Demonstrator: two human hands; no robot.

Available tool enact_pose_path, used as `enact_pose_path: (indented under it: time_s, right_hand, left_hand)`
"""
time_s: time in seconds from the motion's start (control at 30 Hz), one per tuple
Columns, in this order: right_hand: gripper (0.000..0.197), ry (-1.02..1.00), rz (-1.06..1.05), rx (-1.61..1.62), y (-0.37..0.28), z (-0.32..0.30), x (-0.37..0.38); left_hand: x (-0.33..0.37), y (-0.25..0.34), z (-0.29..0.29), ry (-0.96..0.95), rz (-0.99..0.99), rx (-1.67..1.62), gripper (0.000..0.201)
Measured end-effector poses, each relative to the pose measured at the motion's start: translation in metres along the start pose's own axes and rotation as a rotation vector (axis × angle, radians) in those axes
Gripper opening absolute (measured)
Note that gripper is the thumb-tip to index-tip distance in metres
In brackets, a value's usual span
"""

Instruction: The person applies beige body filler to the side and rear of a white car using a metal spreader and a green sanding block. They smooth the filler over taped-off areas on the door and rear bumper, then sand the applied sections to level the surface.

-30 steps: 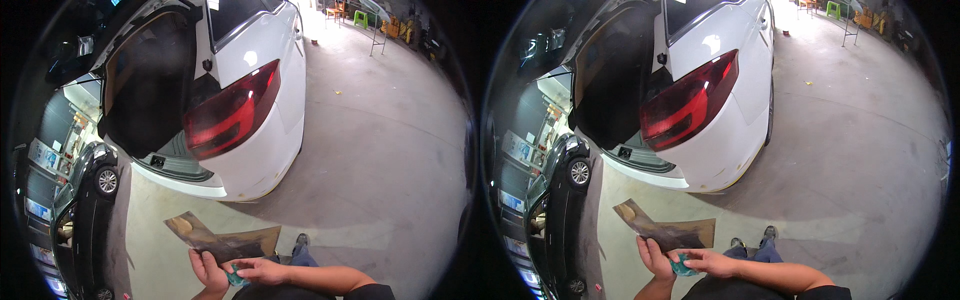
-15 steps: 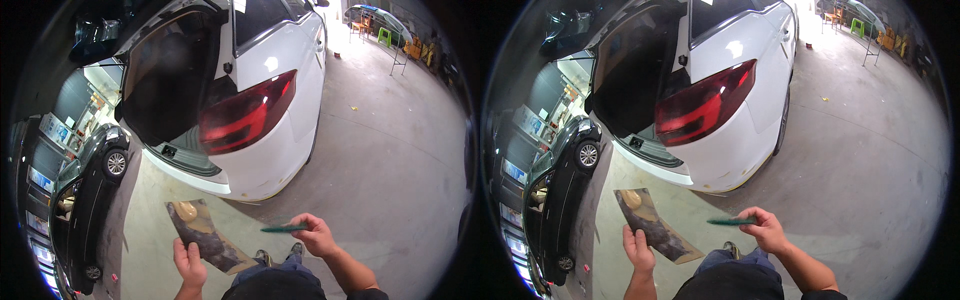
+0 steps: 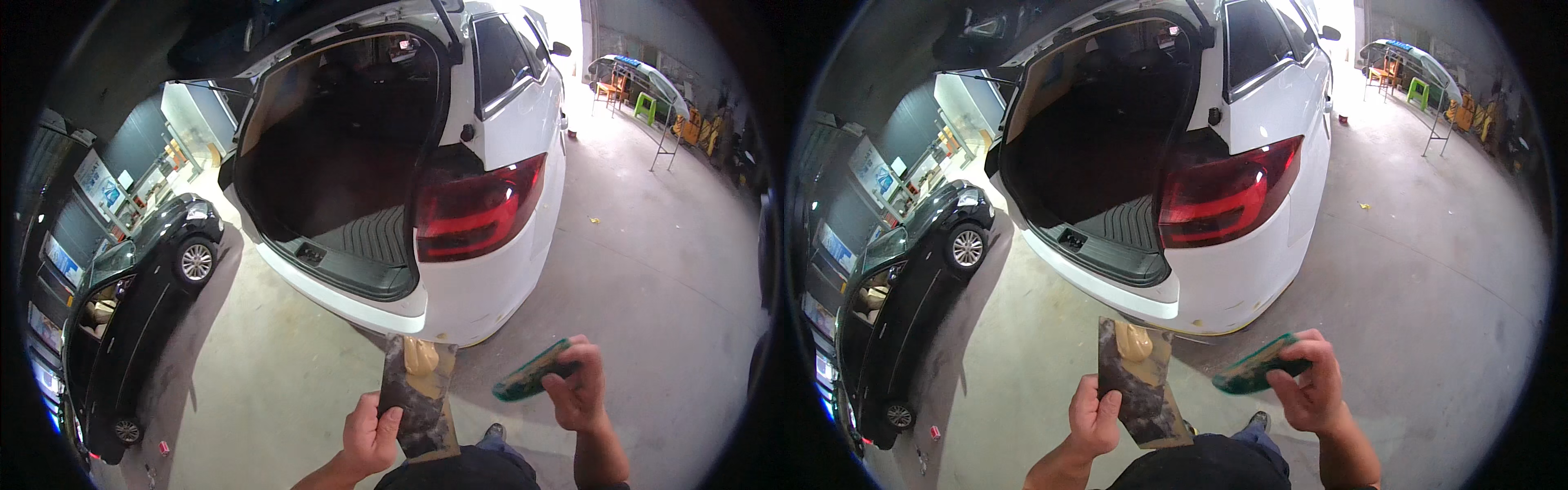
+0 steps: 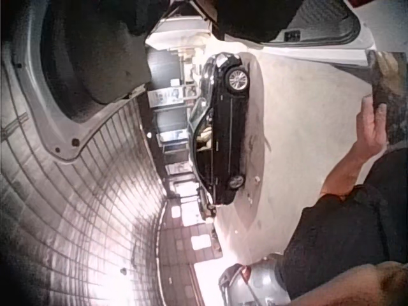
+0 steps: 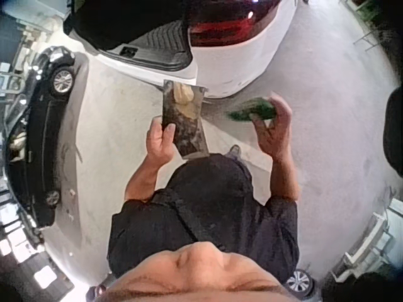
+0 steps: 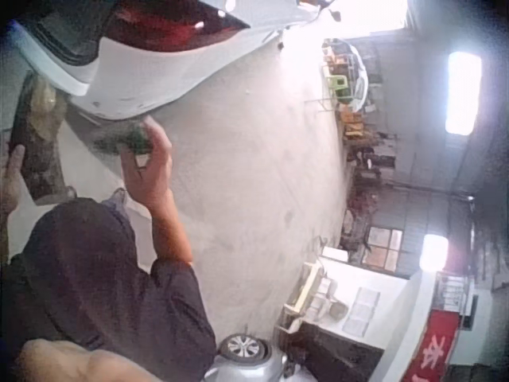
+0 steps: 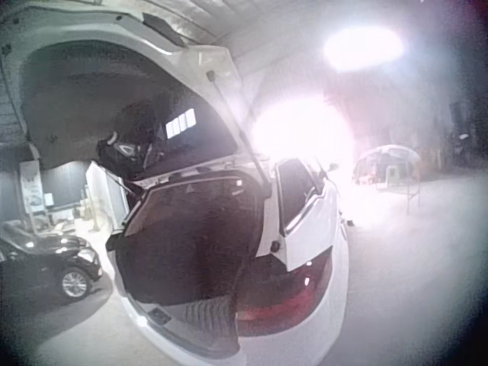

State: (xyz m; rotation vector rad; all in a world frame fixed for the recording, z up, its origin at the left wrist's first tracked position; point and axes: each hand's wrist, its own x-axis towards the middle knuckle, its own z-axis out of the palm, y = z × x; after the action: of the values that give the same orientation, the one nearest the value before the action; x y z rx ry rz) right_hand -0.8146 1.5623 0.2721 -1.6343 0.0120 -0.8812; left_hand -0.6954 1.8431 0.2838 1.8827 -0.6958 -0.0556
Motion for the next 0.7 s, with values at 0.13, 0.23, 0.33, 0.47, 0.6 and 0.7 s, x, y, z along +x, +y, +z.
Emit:
enact_pose_path:
  time_s: [0.13, 0.23, 0.33, 0.47, 0.6, 0.7]
  right_hand:
    - [0.032, -0.142, -0.455, -0.628, -0.044, 0.045, 0.021]
    - [0.041, -0.241, -0.621, -0.744, -0.065, 0.083, 0.019]
    - [0.042, -0.211, -0.708, -0.858, -0.055, 0.115, 0.012]
    - [0.042, -0.205, -0.703, -0.916, -0.052, 0.139, 0.008]
    - [0.046, -0.201, -0.642, -0.929, -0.055, 0.155, -0.002]
    - [0.049, -0.205, -0.598, -0.929, -0.059, 0.165, -0.008]
  left_hand:
    - [0.003, -0.004, -0.032, -0.057, -0.035, -0.042, 0.023]
    - [0.005, -0.01, -0.052, -0.126, -0.082, -0.098, 0.022]
    - [0.007, -0.004, -0.068, -0.193, -0.078, -0.128, 0.02]
    - [0.004, -0.007, -0.083, -0.204, -0.055, -0.163, 0.021]
    - [0.0, -0.017, -0.093, -0.211, -0.056, -0.164, 0.022]
    - [-0.004, -0.021, -0.1, -0.217, -0.036, -0.12, 0.022]
